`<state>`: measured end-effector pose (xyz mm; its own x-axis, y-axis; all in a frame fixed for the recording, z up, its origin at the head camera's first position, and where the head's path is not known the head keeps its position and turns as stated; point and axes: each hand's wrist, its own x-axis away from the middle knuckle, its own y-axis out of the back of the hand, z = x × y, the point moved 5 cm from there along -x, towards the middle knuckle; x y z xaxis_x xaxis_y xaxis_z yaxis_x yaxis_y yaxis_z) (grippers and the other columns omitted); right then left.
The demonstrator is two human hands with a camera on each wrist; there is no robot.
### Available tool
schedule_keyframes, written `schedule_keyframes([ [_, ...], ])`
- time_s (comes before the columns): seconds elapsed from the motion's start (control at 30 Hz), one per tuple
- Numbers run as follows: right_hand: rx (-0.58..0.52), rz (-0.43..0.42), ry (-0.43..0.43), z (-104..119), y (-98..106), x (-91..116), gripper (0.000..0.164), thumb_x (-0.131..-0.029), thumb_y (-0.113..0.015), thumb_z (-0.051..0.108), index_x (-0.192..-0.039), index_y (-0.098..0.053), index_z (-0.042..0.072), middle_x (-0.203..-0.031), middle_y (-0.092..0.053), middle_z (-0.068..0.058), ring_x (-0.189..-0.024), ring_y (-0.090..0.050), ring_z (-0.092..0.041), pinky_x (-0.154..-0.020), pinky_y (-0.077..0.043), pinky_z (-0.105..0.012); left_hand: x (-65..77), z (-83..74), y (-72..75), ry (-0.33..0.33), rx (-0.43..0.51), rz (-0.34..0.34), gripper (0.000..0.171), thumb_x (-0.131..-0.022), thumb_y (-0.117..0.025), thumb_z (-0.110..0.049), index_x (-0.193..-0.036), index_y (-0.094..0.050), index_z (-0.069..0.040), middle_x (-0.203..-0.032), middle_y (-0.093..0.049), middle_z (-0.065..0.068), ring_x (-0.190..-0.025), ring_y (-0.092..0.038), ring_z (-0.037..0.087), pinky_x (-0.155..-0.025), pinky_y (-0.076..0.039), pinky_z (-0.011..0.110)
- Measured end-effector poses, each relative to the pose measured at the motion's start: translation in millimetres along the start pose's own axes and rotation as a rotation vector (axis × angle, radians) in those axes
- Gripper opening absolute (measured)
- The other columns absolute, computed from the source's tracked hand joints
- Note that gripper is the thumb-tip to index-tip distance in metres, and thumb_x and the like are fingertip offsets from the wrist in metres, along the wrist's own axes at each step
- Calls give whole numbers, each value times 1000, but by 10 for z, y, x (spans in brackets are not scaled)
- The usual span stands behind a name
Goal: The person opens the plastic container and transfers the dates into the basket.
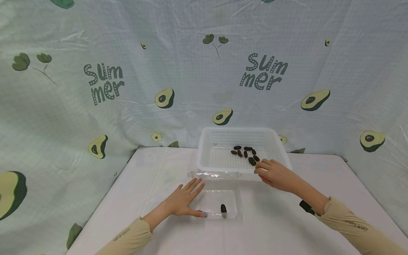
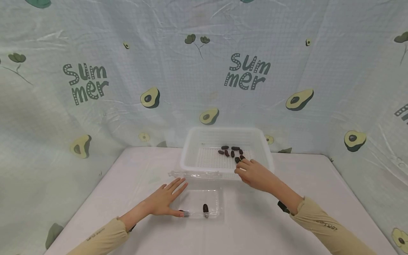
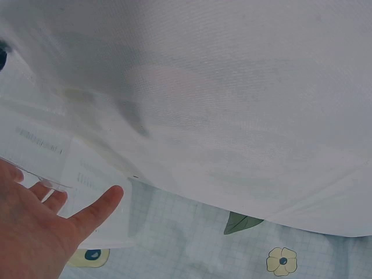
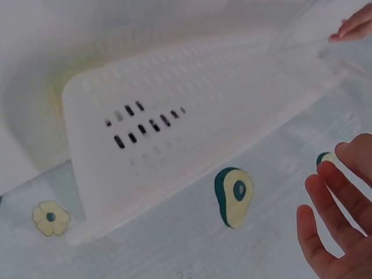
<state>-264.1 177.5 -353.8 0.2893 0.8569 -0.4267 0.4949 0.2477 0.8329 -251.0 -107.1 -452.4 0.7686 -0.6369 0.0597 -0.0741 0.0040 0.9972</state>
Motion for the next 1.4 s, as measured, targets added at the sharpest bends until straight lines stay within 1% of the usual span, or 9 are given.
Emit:
schedule_keyframes([
  [0.07, -7, -12, 24, 120, -7, 4, 26, -96, -35, 22, -92, -58, 12, -89, -56, 0, -80, -52, -14, -63, -45, -27, 2, 0, 2, -1, -5, -4, 99, -73, -45, -73, -145, -12, -14, -152, -7, 6, -139, -11, 26, -97, -31, 59],
  [0.13, -5, -24, 59, 240, -18, -8, 36, -97, -24, 25, -93, -57, 13, -91, -57, 1, -81, -52, -14, -64, -45, -26, 5, 0, 5, 1, -5, -5, 99, -73, -45, -73, -145, -12, -14, -152, -6, 6, -139, -10, 26, -97, -31, 59],
  [0.23, 3, -16, 109, 407, -44, -44, 29, -97, -29, 24, -96, -57, 14, -94, -57, 2, -84, -52, -13, -67, -45, -25, 7, -1, 7, 1, -7, -4, 99, -73, -46, -73, -145, -12, -13, -152, -5, 5, -139, -10, 26, -97, -30, 59],
  [0.37, 22, 34, 156, 592, -113, -103, 13, -90, -52, 25, -100, -55, 18, -99, -58, 5, -89, -53, -10, -73, -46, -23, 6, -7, 9, -1, -6, -2, 99, -73, -46, -72, -145, -12, -13, -152, -6, 6, -139, -10, 26, -97, -30, 60],
  [0.5, 50, 65, 205, 740, -234, -175, 34, -72, -73, 26, -101, -55, 21, -102, -58, 7, -92, -53, -9, -77, -45, -23, 3, -9, 10, 0, -4, -4, 99, -73, -47, -72, -145, -12, -13, -152, -7, 7, -139, -10, 26, -97, -28, 62],
  [0.73, 62, 113, 286, 884, -500, -297, 33, -73, -71, 34, -101, -55, 27, -104, -56, 8, -92, -51, -9, -75, -43, -22, -7, -8, -2, 10, -21, -4, 100, -72, -45, -74, -145, -12, -15, -152, -8, 6, -139, -11, 25, -96, -24, 65],
  [1.0, 82, 196, 399, 980, -676, -477, 34, -72, -69, 43, -101, -53, 32, -104, -55, 10, -91, -48, -7, -72, -40, -21, -10, -1, -10, 21, -16, 7, 100, -72, -44, -74, -145, -12, -15, -152, -7, 5, -140, -10, 25, -96, -24, 65],
  [1.23, 80, 234, 489, 1023, -793, -566, 30, -71, -70, 45, -95, -55, 35, -99, -54, 11, -86, -47, -6, -66, -36, -20, -5, -10, -2, 9, -15, -9, 99, -73, -46, -72, -145, -11, -15, -152, -8, 6, -139, -11, 25, -95, -26, 65],
  [1.4, 55, 268, 516, 1044, -886, -601, 27, -71, -72, 41, -92, -56, 37, -97, -54, 11, -84, -46, -6, -65, -35, -20, 1, -9, -2, 14, -11, -5, 99, -73, -46, -72, -145, -11, -15, -152, -7, 6, -139, -11, 25, -95, -25, 65],
])
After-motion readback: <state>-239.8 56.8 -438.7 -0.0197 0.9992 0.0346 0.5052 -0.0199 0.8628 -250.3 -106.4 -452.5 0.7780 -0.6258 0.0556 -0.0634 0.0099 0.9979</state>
